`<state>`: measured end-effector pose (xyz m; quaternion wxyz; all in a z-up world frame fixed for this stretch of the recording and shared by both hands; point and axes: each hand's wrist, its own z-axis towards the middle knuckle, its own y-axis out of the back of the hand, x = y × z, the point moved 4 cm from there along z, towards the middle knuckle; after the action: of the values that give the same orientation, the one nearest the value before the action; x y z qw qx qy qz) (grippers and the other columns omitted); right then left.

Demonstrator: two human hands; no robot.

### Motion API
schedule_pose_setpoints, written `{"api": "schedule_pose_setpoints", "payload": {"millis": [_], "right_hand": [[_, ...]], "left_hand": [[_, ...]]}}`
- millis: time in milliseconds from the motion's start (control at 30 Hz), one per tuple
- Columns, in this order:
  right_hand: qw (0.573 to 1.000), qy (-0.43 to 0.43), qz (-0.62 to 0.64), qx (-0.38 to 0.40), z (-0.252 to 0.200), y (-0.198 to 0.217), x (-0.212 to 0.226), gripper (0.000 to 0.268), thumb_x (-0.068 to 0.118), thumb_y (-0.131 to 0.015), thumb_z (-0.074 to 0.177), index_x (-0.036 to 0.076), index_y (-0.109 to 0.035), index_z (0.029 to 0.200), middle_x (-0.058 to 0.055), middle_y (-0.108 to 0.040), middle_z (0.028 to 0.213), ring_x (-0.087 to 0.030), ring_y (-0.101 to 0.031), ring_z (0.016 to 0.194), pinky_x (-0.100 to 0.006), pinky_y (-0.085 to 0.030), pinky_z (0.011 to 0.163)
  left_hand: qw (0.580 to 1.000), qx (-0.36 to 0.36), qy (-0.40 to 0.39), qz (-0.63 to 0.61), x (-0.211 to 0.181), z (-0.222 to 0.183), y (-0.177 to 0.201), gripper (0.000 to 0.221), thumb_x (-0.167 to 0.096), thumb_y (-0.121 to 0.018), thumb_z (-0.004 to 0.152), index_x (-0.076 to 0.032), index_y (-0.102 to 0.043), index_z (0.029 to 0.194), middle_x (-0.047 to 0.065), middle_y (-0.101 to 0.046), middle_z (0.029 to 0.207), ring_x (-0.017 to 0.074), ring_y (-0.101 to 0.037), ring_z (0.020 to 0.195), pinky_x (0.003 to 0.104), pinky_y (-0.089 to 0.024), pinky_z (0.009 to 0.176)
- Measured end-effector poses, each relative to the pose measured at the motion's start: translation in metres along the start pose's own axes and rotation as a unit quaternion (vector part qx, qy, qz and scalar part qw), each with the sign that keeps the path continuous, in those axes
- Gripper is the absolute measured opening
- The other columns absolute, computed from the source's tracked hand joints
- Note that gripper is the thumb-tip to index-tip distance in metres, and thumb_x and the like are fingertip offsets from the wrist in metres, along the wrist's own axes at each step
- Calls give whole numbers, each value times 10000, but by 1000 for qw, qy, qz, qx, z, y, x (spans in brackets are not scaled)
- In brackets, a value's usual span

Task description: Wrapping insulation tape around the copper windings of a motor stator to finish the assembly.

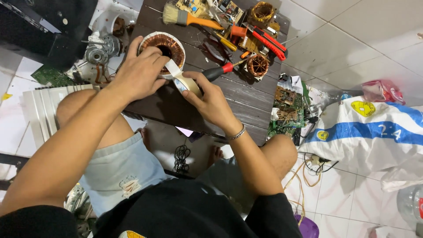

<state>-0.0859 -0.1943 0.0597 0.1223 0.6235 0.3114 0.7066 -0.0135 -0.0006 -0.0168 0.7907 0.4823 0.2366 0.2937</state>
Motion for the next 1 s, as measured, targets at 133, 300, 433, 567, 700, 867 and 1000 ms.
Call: {"api": "schedule_pose_setpoints", "payload": {"millis": [133, 300, 433, 567, 700, 867, 1000], "right_hand": [[999, 18, 22, -21, -1, 4, -1, 393, 104, -681, 941, 113, -596, 1324, -46, -736, 1047, -140, -613, 783, -289, -534, 730], [992, 99, 24, -80, -1, 24, 17, 338, 84, -656, 960, 42, -644, 1294, -111, -723, 1218, -207, -685, 1003, -312, -537, 911], [987, 127, 18, -95, -3, 19, -3, 286, 207, -693, 1003, 177, -719, 1286, -77, -748, 1077, -258, -716, 963, -395, -559, 893], [987, 125, -7, -102, -4, 17, 3, 287, 204, -687, 1002, 172, -719, 1285, -103, -713, 938, -274, -697, 833, -392, -556, 781], [993, 93, 15, -77, 2, 11, 8, 282, 201, -675, 1002, 148, -724, 1275, -148, -757, 1083, -362, -728, 1030, -438, -561, 884], [998, 43, 37, -39, 12, 5, 6, 283, 183, -620, 1025, 96, -719, 1276, -181, -746, 1185, -390, -691, 1147, -478, -532, 974], [999, 11, 42, -8, 19, 7, 10, 286, 150, -610, 1018, 53, -715, 1266, -208, -727, 1234, -412, -660, 1201, -518, -500, 1029]], "left_hand": [[992, -25, 27, -124, 4, 4, 3, 531, -168, -821, 761, 0, -675, 1244, 135, -724, 1091, 279, -605, 1170, 551, -184, 1263], [936, -66, 179, -295, 3, 3, 21, 519, -191, -899, 767, -2, -695, 1206, 158, -649, 1112, 325, -609, 1017, 419, -477, 912], [897, -86, 217, -376, 15, -11, 2, 570, -216, -944, 739, -59, -716, 1237, 174, -659, 1082, 378, -651, 1083, 498, -472, 999], [801, -93, 321, -498, 19, -9, 0, 455, -215, -943, 817, -105, -730, 1204, 50, -697, 952, 161, -680, 938, 310, -542, 803], [694, -116, 390, -594, 26, -14, -11, 364, -218, -926, 846, -105, -741, 1139, -1, -679, 902, 96, -665, 852, 221, -571, 680], [631, -105, 425, -640, 23, -14, -4, 380, -244, -905, 865, -58, -723, 1141, -10, -691, 947, 72, -664, 876, 189, -561, 753], [639, -92, 421, -637, 26, -15, -10, 391, -265, -879, 899, -48, -705, 1174, -13, -689, 965, 71, -671, 894, 193, -553, 781]]}}
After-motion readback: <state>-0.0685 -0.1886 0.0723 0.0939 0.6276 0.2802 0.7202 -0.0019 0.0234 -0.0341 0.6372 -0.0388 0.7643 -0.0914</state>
